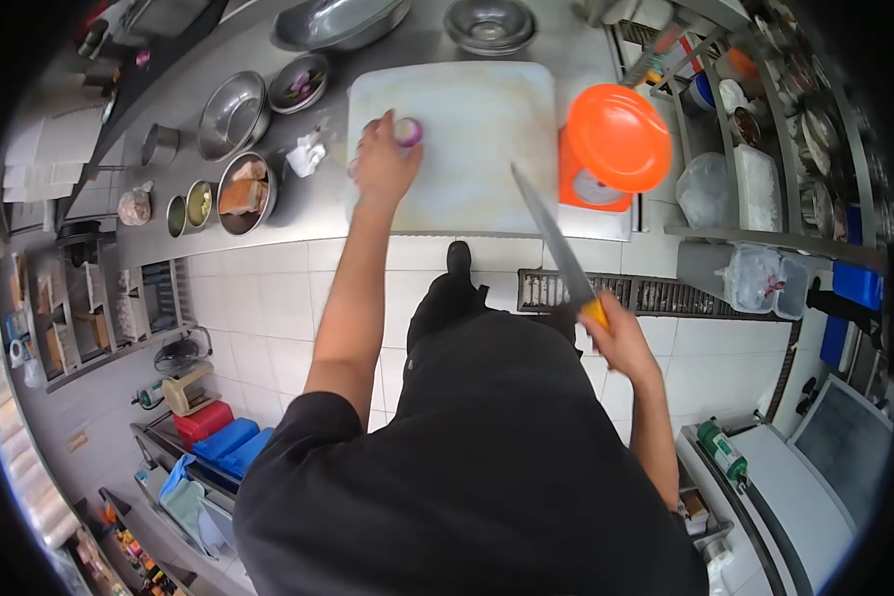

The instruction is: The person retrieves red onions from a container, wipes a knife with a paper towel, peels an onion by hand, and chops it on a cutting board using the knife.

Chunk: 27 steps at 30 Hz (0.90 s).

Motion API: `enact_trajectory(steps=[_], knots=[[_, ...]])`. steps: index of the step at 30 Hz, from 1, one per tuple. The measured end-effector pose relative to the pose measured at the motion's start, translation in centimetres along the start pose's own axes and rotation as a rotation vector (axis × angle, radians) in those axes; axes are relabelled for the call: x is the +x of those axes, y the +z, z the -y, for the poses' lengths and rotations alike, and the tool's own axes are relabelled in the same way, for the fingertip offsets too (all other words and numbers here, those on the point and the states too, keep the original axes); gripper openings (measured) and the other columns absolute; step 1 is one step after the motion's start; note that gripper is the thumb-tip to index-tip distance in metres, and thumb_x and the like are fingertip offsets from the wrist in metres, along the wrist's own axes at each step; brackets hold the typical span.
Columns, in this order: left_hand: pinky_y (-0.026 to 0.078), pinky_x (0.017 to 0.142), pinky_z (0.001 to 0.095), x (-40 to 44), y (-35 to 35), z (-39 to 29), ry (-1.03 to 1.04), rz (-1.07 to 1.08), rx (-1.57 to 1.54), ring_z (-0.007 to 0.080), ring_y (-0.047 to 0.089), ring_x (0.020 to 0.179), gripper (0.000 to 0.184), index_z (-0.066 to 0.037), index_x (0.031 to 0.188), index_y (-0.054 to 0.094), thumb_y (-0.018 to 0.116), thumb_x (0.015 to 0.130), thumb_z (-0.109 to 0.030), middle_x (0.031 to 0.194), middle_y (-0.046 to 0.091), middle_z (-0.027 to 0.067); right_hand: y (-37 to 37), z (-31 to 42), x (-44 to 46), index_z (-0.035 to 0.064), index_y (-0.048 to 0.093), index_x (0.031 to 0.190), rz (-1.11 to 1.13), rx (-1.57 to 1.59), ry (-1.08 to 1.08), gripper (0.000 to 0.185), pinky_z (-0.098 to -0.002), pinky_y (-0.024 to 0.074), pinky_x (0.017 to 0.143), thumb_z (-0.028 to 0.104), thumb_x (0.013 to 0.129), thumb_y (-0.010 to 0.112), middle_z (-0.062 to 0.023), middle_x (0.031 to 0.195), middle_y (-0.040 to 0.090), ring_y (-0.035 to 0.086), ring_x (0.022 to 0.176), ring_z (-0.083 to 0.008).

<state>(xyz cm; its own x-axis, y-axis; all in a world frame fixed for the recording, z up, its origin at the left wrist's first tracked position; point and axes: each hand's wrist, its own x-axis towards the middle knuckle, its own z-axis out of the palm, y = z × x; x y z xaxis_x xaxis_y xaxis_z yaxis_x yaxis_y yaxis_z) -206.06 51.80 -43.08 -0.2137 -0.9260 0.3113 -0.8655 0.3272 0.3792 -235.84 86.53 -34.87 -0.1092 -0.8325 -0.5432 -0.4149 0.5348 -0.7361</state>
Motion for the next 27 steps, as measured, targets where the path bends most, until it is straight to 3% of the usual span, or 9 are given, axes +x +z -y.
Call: enact_trajectory(steps=[3, 6, 10, 15, 22, 27], knots=[[0.05, 0.108, 0.0486, 1.5, 1.9, 2.2, 0.002, 0.194, -0.093, 0.0425, 0.062, 0.124, 0.06, -0.008, 0.14, 0.063, 0.083, 0.085, -0.022, 0.137, 0.064, 0.0184, 5.7, 0.9, 5.6, 0.0008, 0.053, 0.118, -0.184, -0.341, -0.038, 0.033, -0.0569, 0.0517, 0.069, 0.027, 0.104, 0.067, -0.0267, 0.083, 0.071, 0.068, 0.081, -0.0524], [0.052, 0.106, 0.0482, 1.0, 0.9, 2.6, 0.156, 0.357, -0.28, 0.0392, 0.062, 0.125, 0.06, -0.006, 0.139, 0.062, 0.083, 0.083, -0.018, 0.144, 0.059, 0.0182, 8.2, 4.1, 7.0, 0.0011, 0.052, 0.12, -0.273, -0.387, 0.024, 0.033, -0.0611, 0.0506, 0.073, 0.028, 0.105, 0.064, -0.0294, 0.087, 0.071, 0.068, 0.086, -0.0544], [0.052, 0.106, 0.0461, -1.3, 0.4, 1.7, 0.144, 0.341, -0.429, 0.0392, 0.062, 0.124, 0.065, -0.009, 0.139, 0.059, 0.086, 0.08, -0.014, 0.14, 0.061, 0.015, 9.8, 9.8, 8.7, 0.0013, 0.052, 0.117, -0.328, -0.423, 0.014, 0.033, -0.061, 0.052, 0.072, 0.029, 0.105, 0.064, -0.0301, 0.087, 0.071, 0.068, 0.085, -0.0538], [0.053, 0.102, 0.0479, -1.3, -0.7, 1.5, 0.102, 0.388, -0.434, 0.0392, 0.062, 0.122, 0.057, -0.009, 0.129, 0.06, 0.087, 0.079, -0.014, 0.13, 0.063, 0.0133, 11.0, 14.9, 11.7, -0.0003, 0.051, 0.113, -0.277, -0.601, -0.121, 0.028, -0.0562, 0.056, 0.069, 0.024, 0.106, 0.062, -0.0261, 0.082, 0.071, 0.072, 0.08, -0.0468], [0.057, 0.093, 0.046, -0.7, -0.3, 2.2, 0.144, 0.351, -0.43, 0.0379, 0.068, 0.111, 0.046, -0.005, 0.121, 0.064, 0.086, 0.082, -0.015, 0.12, 0.069, 0.0133, 10.9, 17.0, 12.4, -0.0006, 0.049, 0.119, -0.138, -0.706, -0.052, 0.031, -0.0565, 0.0561, 0.069, 0.025, 0.107, 0.061, -0.0262, 0.083, 0.072, 0.072, 0.081, -0.0472], [0.058, 0.093, 0.0453, -0.5, -0.3, 1.9, 0.133, 0.37, -0.416, 0.0366, 0.07, 0.111, 0.046, -0.005, 0.122, 0.065, 0.086, 0.083, -0.017, 0.124, 0.07, 0.013, 10.9, 17.9, 14.7, -0.0018, 0.048, 0.117, -0.106, -0.779, -0.089, 0.03, -0.0546, 0.0588, 0.071, 0.024, 0.107, 0.059, -0.0251, 0.084, 0.073, 0.074, 0.081, -0.0442]])
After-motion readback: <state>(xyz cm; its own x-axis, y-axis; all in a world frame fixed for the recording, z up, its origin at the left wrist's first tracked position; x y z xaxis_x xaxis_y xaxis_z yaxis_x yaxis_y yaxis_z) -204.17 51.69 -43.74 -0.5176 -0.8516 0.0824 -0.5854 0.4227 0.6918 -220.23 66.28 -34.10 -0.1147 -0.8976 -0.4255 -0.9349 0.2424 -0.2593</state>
